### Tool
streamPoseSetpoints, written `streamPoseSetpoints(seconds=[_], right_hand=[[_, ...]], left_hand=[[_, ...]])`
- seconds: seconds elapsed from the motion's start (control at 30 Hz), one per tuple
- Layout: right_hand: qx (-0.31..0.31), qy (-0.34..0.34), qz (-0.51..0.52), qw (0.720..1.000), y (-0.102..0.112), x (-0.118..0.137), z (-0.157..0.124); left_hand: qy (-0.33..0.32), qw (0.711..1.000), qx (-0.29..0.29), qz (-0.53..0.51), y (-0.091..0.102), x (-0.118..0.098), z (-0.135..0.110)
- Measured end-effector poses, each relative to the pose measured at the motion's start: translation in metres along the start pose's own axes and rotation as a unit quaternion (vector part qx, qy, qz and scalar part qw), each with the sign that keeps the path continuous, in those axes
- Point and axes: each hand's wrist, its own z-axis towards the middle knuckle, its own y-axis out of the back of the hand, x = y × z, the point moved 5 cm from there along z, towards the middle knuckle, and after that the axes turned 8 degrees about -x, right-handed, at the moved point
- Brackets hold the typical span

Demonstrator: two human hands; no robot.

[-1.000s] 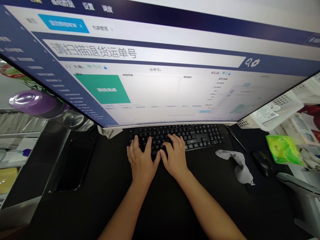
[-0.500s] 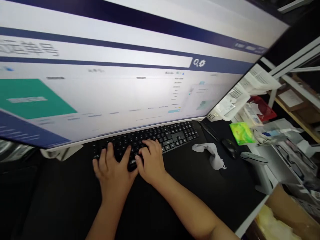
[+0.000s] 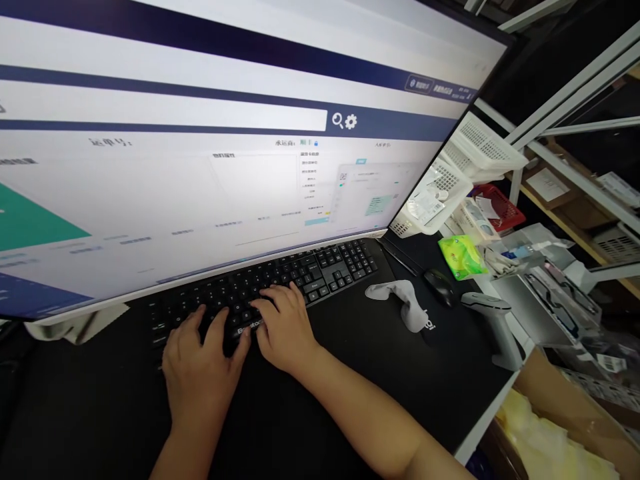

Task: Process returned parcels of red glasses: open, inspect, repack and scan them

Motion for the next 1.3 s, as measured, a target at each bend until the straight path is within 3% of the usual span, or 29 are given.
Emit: streamPoseSetpoints(seconds=[0.27, 0.53, 1.1, 1.3], right_hand=[[0.009, 0.003, -0.007, 1.0, 0.002, -0.005, 0.001], [-0.067, -0.072, -0.062, 0.993, 0.017, -0.041, 0.01], [-0.096, -0.016, -0.064, 0.993, 0.007, -0.042, 0.002], [-0.095, -0.016, -0.064, 0.993, 0.003, -0.042, 0.001]], left_hand=[[-0.008, 1.0, -0.006, -0.019, -0.005, 0.008, -0.004], [0.025, 0.999, -0.001, -0.032, -0.001, 0.006, -0.005], [0.022, 0.999, 0.025, 0.039, -0.002, 0.006, -0.01], [0.032, 0.998, 0.009, 0.056, 0.002, 0.013, -0.006]])
